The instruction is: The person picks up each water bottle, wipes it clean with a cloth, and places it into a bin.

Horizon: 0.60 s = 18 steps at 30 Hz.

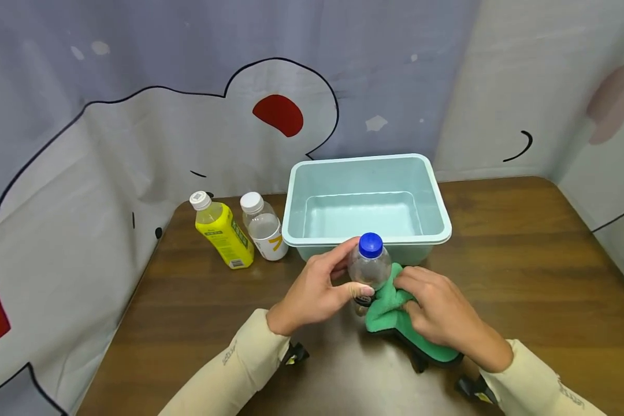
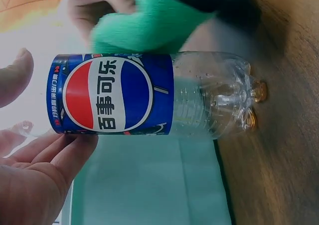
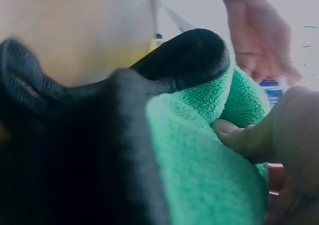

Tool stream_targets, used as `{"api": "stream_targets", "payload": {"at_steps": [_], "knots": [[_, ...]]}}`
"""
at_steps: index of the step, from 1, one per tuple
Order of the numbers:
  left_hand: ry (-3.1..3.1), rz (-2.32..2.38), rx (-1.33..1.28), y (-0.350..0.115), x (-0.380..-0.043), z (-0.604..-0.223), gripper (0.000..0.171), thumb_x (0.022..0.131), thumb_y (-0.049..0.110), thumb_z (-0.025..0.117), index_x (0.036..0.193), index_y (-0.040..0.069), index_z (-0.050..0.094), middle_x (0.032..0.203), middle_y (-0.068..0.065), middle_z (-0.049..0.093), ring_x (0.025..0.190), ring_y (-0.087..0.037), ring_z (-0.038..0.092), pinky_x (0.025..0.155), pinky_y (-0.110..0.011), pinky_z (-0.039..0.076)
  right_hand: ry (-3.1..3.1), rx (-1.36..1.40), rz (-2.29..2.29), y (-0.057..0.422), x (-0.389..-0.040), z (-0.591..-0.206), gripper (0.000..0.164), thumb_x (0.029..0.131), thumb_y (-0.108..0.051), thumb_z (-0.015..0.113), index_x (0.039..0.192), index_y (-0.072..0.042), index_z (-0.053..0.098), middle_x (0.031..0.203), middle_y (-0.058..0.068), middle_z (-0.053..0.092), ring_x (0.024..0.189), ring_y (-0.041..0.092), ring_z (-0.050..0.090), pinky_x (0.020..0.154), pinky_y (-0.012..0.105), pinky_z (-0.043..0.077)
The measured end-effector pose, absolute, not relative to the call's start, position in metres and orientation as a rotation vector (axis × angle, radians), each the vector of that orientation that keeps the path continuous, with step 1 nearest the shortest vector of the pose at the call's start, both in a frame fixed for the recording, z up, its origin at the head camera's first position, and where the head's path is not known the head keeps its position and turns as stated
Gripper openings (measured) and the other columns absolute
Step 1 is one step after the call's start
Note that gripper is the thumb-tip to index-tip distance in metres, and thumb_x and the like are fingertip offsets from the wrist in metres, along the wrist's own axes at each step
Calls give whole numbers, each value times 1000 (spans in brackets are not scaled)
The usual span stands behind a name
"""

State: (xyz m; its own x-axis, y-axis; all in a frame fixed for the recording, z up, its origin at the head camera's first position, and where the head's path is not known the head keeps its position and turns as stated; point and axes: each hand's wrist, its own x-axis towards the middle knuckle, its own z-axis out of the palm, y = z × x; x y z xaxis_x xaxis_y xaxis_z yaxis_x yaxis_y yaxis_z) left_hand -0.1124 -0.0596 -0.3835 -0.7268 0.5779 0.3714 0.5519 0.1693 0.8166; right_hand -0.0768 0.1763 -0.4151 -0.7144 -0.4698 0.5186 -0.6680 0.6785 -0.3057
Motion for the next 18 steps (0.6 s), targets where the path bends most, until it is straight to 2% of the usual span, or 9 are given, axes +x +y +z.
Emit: {"api": "stream_targets", "payload": {"at_steps": [8, 13, 18], "knots": [[2382, 1614, 1091, -58, -113, -379, 72, 83, 18, 80, 146, 18, 44, 132, -5, 64, 116, -14, 65, 100, -25, 52, -2823, 834, 498, 176, -76, -432, 26, 66, 1, 67, 76, -22, 62, 78, -11, 57, 73, 7, 53, 62, 30, 46], [2346, 1591, 1011, -57, -112, -376, 74, 84, 19, 79, 147, 23, 42, 135, -1, 61, 120, -13, 62, 105, -28, 49, -2926, 785, 570, 184, -76, -430, 20, 73, -8, 78, 86, -20, 68, 86, -10, 65, 80, 11, 62, 69, 34, 52], [2287, 1566, 968, -55, -112, -374, 72, 85, 23, 78, 147, 28, 39, 135, 2, 58, 122, -11, 58, 110, -29, 46, -2901, 750, 670, 202, -76, -417, 24, 74, -14, 83, 94, -19, 71, 92, -12, 67, 87, 12, 65, 77, 36, 55]]}}
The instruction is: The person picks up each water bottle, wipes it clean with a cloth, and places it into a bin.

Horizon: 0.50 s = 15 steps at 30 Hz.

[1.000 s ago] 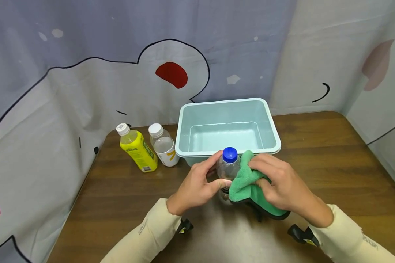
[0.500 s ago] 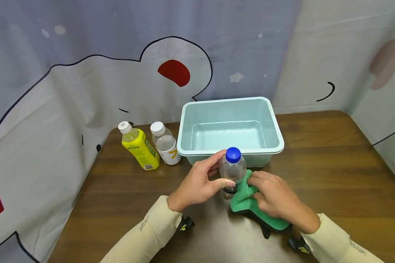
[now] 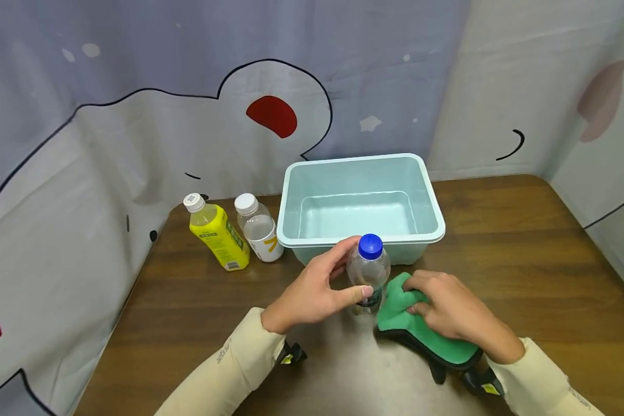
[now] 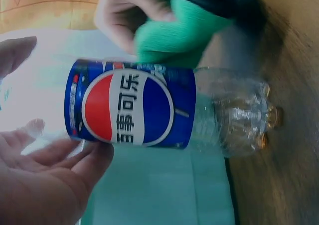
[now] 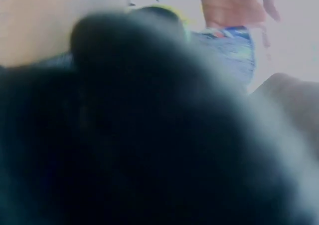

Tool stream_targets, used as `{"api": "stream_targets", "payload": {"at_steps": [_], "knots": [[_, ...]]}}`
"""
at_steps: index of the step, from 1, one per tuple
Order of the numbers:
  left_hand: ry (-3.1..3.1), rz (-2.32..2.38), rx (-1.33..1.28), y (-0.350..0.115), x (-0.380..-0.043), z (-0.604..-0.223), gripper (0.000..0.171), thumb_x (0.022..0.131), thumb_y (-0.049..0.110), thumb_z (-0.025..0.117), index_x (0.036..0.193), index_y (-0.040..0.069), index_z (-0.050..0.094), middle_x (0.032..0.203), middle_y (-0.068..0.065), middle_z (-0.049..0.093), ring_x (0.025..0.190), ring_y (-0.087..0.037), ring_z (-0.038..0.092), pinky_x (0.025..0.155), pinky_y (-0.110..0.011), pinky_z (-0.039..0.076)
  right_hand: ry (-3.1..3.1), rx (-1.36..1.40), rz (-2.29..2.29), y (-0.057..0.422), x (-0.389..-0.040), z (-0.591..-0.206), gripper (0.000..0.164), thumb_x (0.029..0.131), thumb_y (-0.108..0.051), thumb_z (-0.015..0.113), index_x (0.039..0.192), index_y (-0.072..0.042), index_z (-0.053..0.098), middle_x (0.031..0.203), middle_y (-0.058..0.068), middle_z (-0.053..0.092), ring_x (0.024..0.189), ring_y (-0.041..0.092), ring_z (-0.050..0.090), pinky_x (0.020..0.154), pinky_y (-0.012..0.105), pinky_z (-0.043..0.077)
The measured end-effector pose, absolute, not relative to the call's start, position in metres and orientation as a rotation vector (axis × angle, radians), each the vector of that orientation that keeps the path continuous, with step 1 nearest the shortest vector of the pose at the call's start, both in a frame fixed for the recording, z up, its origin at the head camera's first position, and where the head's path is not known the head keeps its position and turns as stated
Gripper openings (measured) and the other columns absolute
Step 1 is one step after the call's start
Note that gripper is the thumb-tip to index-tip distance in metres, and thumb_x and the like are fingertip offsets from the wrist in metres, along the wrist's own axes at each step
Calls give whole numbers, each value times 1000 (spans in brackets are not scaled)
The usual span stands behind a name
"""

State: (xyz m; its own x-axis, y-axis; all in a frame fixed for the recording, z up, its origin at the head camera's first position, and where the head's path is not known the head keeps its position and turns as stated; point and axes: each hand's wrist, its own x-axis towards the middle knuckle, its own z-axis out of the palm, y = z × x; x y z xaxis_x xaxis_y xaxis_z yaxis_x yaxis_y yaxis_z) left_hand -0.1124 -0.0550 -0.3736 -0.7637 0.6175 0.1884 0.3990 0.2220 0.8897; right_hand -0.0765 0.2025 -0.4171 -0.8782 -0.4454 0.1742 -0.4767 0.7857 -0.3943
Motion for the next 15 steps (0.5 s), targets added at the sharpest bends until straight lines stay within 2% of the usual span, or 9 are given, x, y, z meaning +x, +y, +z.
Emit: {"api": "stream_targets", "payload": {"at_steps": [6, 9, 12, 13, 15], "knots": [[2314, 1622, 910, -49, -113, -374, 73, 80, 31, 83, 142, 31, 44, 132, 8, 59, 115, -7, 62, 105, -27, 50, -2644, 889, 807, 220, -77, -396, 35, 72, -7, 84, 96, -26, 67, 93, -20, 60, 83, -2, 54, 75, 17, 48], [2372, 1646, 913, -47, -113, -375, 71, 78, 31, 84, 140, 28, 49, 128, 6, 61, 112, -8, 63, 100, -26, 53, -2488, 955, 889, 224, -77, -382, 41, 68, 0, 84, 97, -24, 66, 95, -17, 61, 85, -3, 53, 76, 11, 44], [2434, 1629, 921, -47, -114, -375, 68, 78, 31, 84, 139, 27, 53, 124, 4, 61, 110, -9, 62, 96, -26, 55, -2328, 1001, 987, 223, -79, -368, 44, 65, 6, 82, 98, -19, 68, 97, -9, 65, 91, 0, 57, 83, 9, 45], [2445, 1620, 918, -48, -114, -375, 68, 78, 31, 84, 138, 28, 53, 123, 5, 61, 110, -8, 61, 96, -26, 55, -2275, 1015, 1026, 222, -81, -363, 41, 66, 6, 82, 98, -16, 69, 97, -6, 66, 93, 1, 58, 85, 9, 45], [2471, 1595, 919, -49, -114, -375, 67, 79, 31, 83, 139, 30, 53, 122, 6, 61, 110, -8, 60, 95, -26, 55, -2169, 1035, 1089, 219, -85, -355, 24, 77, -4, 81, 98, -10, 71, 96, 0, 68, 95, 3, 59, 88, 9, 46]]}}
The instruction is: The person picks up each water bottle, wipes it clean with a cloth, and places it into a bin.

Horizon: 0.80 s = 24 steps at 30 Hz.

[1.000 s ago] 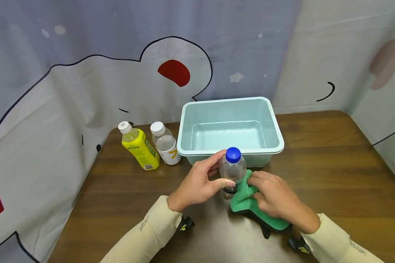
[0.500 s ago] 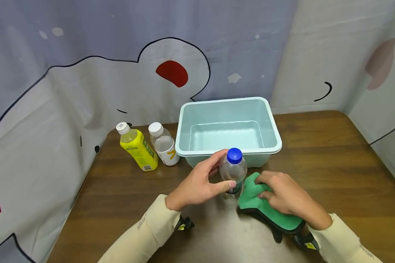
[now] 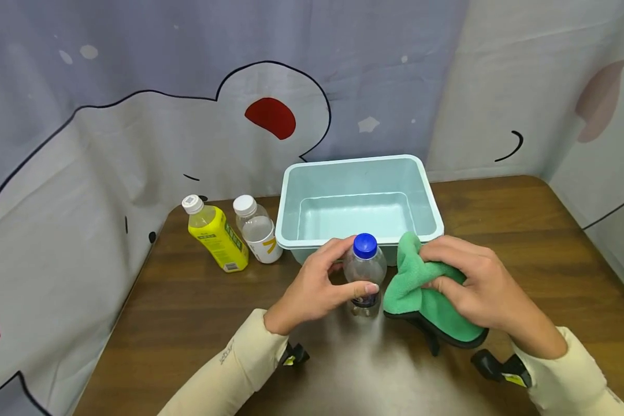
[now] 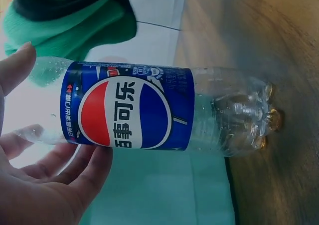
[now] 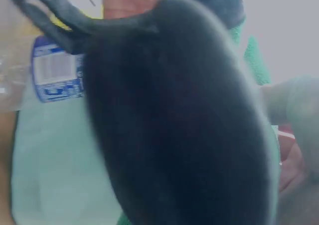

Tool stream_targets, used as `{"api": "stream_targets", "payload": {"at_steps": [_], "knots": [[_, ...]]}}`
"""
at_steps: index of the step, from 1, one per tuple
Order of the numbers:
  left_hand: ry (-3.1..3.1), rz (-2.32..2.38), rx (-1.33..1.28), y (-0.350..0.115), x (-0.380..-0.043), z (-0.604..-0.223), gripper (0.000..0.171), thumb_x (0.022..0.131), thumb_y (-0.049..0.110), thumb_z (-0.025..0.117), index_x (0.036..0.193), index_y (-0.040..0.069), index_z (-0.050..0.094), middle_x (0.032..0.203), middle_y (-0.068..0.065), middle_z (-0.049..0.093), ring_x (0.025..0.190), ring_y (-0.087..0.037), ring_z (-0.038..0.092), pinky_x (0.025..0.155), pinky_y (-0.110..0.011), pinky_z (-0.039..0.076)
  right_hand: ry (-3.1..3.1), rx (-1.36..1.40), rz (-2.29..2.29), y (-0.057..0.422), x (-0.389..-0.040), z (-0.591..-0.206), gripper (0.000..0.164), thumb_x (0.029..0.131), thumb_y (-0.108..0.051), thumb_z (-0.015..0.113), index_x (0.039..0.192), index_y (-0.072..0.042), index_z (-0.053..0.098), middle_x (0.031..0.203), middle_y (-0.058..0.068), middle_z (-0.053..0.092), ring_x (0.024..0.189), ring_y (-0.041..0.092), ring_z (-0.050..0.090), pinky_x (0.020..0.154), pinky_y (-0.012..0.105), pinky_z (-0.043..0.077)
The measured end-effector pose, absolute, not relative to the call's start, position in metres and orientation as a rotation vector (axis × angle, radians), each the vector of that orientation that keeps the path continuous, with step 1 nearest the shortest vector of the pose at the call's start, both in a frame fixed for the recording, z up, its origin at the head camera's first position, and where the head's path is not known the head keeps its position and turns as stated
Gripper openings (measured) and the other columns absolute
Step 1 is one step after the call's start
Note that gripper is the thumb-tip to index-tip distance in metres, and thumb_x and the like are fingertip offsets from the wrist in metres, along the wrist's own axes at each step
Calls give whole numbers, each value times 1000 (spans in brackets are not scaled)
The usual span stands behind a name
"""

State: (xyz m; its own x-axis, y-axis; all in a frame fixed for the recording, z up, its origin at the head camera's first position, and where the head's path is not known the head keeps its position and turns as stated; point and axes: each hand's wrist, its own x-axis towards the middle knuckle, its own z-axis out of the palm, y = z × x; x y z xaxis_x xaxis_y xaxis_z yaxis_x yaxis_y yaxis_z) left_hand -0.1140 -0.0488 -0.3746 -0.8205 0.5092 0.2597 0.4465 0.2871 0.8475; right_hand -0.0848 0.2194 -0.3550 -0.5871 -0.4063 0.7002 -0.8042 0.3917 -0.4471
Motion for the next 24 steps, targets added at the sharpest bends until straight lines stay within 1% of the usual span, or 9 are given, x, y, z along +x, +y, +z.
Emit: {"api": "stream_targets", "payload": {"at_steps": [2, 4, 5, 7, 8, 10, 12, 17, 24], "knots": [[2475, 1584, 934, -49, -114, -375, 68, 80, 30, 83, 140, 30, 51, 125, 7, 61, 112, -9, 60, 94, -28, 56, -2089, 1051, 1143, 217, -89, -348, 17, 87, -16, 75, 97, -5, 71, 94, 6, 68, 94, 5, 60, 88, 10, 47], [2460, 1583, 956, -50, -114, -375, 69, 81, 29, 82, 141, 29, 49, 126, 6, 62, 113, -9, 60, 96, -29, 55, -2044, 1074, 1183, 214, -94, -343, 27, 93, -27, 69, 97, -1, 70, 92, 9, 67, 93, 5, 60, 87, 11, 47], [2450, 1586, 974, -50, -114, -375, 68, 82, 29, 81, 141, 28, 48, 127, 5, 63, 114, -9, 61, 97, -29, 55, -2027, 1078, 1194, 212, -96, -341, 28, 93, -28, 68, 97, 0, 70, 92, 10, 67, 93, 6, 60, 87, 12, 48], [2418, 1599, 1004, -50, -114, -374, 67, 84, 26, 79, 142, 26, 46, 129, 3, 63, 117, -10, 61, 100, -30, 53, -2019, 1081, 1208, 209, -99, -337, 17, 88, -14, 74, 98, 0, 70, 92, 11, 68, 94, 6, 61, 87, 12, 48], [2407, 1601, 1018, -51, -114, -374, 66, 85, 24, 79, 142, 25, 46, 129, 2, 64, 117, -10, 61, 102, -30, 52, -2017, 1085, 1220, 207, -100, -337, 16, 84, -5, 76, 98, 0, 70, 93, 11, 67, 94, 7, 61, 87, 13, 48], [2395, 1591, 1056, -51, -113, -374, 65, 86, 22, 77, 143, 23, 45, 131, 1, 63, 118, -10, 61, 103, -29, 51, -2021, 1086, 1237, 204, -102, -336, 29, 72, 10, 78, 99, 0, 70, 94, 11, 67, 94, 7, 61, 87, 13, 49], [2402, 1560, 1089, -51, -113, -374, 66, 88, 22, 75, 146, 24, 43, 134, 1, 62, 118, -10, 61, 103, -29, 51, -2038, 1068, 1235, 201, -103, -337, 41, 64, 17, 77, 100, 0, 70, 95, 10, 67, 95, 7, 61, 88, 13, 48], [2462, 1474, 1124, -50, -113, -372, 70, 90, 27, 73, 151, 27, 38, 139, 3, 59, 121, -8, 59, 102, -28, 50, -2086, 1053, 1197, 196, -104, -341, 45, 65, 16, 78, 104, -4, 70, 98, 6, 68, 93, 6, 60, 86, 12, 48], [2498, 1491, 1113, -49, -113, -372, 69, 87, 27, 76, 148, 25, 43, 139, 4, 60, 122, -8, 59, 105, -28, 49, -2151, 1030, 1067, 195, -99, -351, 35, 68, 12, 76, 95, -11, 71, 94, -3, 66, 85, 5, 58, 78, 11, 46]]}}
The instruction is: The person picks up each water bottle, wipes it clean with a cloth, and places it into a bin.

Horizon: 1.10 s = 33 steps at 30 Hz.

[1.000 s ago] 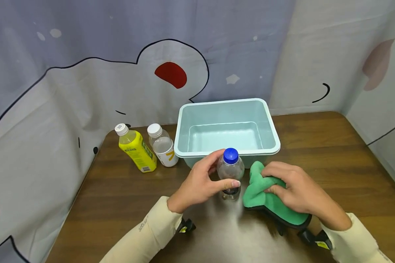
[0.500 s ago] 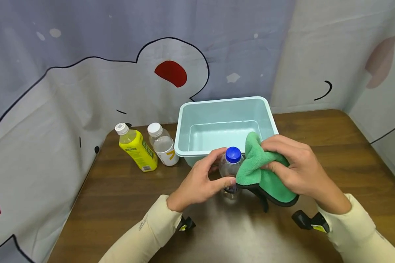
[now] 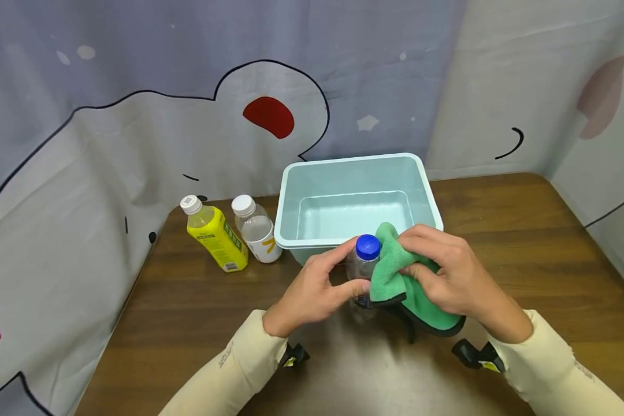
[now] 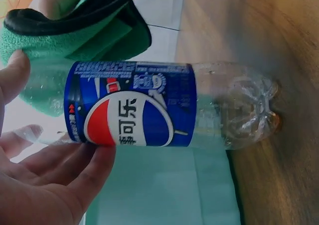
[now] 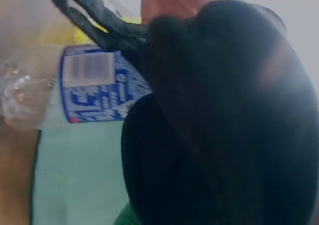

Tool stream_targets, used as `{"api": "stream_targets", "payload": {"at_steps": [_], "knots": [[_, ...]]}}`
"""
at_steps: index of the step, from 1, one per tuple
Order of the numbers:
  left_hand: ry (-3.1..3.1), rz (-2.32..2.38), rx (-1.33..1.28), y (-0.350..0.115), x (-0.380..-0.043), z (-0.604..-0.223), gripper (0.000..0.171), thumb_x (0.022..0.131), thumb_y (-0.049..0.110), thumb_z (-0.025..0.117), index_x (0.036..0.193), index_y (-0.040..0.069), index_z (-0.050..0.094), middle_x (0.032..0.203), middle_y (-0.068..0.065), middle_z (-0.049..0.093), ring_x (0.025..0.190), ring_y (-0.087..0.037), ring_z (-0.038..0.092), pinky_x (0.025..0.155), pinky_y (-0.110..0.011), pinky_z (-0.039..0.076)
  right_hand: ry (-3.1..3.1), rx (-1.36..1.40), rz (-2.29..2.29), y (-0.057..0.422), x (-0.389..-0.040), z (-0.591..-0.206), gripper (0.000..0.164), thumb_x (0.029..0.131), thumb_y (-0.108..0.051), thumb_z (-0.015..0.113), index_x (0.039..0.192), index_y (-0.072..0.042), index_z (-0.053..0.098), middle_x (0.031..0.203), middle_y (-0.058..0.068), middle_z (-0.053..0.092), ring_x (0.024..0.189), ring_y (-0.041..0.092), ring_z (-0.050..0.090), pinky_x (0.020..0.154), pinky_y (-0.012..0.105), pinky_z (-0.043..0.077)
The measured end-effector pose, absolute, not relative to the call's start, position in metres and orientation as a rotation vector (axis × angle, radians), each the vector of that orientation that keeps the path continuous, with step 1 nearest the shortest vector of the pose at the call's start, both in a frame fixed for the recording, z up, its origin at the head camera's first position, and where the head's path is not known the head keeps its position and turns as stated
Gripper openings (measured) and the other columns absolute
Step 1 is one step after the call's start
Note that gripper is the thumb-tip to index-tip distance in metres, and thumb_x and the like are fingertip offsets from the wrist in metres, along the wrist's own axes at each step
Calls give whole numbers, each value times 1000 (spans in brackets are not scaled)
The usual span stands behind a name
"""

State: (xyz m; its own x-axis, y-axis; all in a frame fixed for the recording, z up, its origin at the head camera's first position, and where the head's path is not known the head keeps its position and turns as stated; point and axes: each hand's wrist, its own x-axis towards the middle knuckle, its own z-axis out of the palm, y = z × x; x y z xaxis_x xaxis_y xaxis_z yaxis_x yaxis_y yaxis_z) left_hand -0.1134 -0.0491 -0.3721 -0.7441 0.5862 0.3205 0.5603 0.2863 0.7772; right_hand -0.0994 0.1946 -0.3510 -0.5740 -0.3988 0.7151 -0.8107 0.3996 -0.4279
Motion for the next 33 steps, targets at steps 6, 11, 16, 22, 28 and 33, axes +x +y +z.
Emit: {"api": "stream_targets", "payload": {"at_steps": [6, 11, 16, 22, 28, 33], "knots": [[2479, 1545, 1137, -49, -111, -375, 67, 87, 26, 76, 147, 25, 44, 130, 3, 65, 112, -8, 63, 97, -25, 53, -2275, 912, 920, 192, -89, -376, 27, 69, 8, 69, 87, -12, 62, 88, -6, 59, 80, 4, 49, 71, 16, 42], [2443, 1583, 1148, -47, -111, -376, 66, 88, 23, 75, 146, 22, 45, 122, -1, 67, 105, -9, 66, 91, -24, 56, -2354, 845, 842, 186, -82, -402, 31, 61, 9, 65, 75, -15, 52, 75, -10, 46, 71, 2, 38, 63, 15, 33], [2447, 1590, 1134, -45, -112, -378, 65, 88, 24, 75, 146, 22, 45, 120, -1, 68, 103, -8, 66, 91, -24, 57, -2433, 777, 797, 184, -81, -420, 33, 58, 7, 68, 73, -17, 52, 72, -11, 45, 68, 4, 37, 60, 19, 34], [2474, 1631, 1114, -44, -110, -382, 64, 88, 23, 75, 145, 20, 45, 117, -4, 69, 102, -9, 68, 91, -25, 57, -2625, 742, 703, 181, -82, -439, 30, 59, 4, 68, 69, -19, 51, 71, -10, 46, 65, 6, 37, 58, 21, 35], [2467, 1686, 1093, -45, -108, -384, 68, 90, 20, 73, 148, 22, 38, 123, -7, 68, 107, -13, 69, 95, -29, 56, -2760, 692, 596, 176, -83, -450, 26, 61, -3, 73, 67, -19, 53, 71, -7, 51, 63, 12, 49, 56, 30, 41], [2388, 1705, 1035, -47, -108, -382, 63, 92, 20, 70, 147, 26, 40, 130, -3, 64, 113, -13, 65, 99, -31, 54, -2816, 664, 538, 175, -81, -453, 23, 64, -8, 77, 73, -17, 59, 73, -5, 55, 68, 16, 57, 57, 34, 45]]}}
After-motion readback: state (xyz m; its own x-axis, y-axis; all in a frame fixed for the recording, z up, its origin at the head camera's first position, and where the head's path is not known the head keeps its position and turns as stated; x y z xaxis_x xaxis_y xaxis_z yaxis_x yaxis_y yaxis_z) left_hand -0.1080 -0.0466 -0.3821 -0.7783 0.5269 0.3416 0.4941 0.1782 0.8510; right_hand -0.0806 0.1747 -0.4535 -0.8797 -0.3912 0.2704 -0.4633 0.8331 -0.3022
